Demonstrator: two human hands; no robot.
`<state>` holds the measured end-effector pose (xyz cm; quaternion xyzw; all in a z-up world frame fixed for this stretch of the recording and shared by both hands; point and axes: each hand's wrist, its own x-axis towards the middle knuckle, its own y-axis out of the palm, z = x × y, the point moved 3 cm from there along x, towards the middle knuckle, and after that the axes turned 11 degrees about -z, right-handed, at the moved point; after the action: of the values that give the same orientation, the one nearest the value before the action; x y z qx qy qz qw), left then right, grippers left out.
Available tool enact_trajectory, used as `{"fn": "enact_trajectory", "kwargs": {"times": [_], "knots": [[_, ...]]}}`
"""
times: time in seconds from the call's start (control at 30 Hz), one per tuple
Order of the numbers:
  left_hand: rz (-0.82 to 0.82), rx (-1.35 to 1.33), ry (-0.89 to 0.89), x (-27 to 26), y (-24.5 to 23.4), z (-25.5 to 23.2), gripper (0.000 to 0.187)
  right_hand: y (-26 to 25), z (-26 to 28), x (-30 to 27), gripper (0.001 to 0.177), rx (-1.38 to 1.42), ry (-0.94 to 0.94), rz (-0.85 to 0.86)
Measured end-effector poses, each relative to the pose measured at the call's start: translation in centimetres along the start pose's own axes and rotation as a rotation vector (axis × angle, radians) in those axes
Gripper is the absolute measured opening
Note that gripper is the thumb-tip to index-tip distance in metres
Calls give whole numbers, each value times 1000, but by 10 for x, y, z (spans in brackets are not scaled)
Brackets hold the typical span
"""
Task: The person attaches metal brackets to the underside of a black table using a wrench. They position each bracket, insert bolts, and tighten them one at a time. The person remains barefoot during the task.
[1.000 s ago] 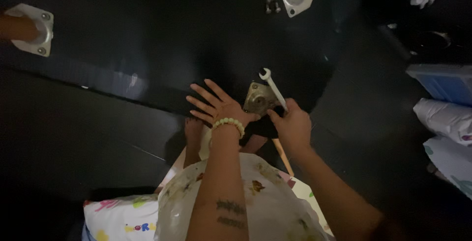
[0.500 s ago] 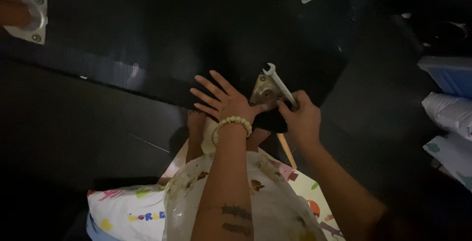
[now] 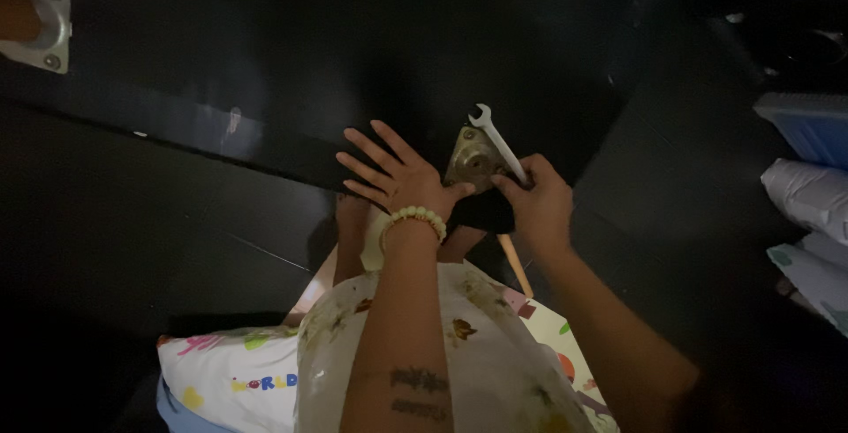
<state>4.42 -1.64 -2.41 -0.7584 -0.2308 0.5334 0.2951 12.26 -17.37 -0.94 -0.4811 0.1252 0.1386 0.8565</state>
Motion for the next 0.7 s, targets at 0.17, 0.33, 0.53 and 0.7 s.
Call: {"fn": "enact_trajectory", "kwargs": {"times": [0.17, 0.33, 0.53, 0.7], "knots": [[-3, 12, -1, 1, 1, 0, 161, -2, 1, 5, 31, 10, -12, 57], [-1, 17, 14, 1, 2, 2, 162, -1, -4, 21, 25, 100, -77, 35], [-13, 23, -5, 4, 4, 2, 163, -9, 5, 40, 24, 99, -109, 139], [48, 55, -26, 6, 5, 2, 162, -49, 9, 64, 25, -261, -202, 242]]}}
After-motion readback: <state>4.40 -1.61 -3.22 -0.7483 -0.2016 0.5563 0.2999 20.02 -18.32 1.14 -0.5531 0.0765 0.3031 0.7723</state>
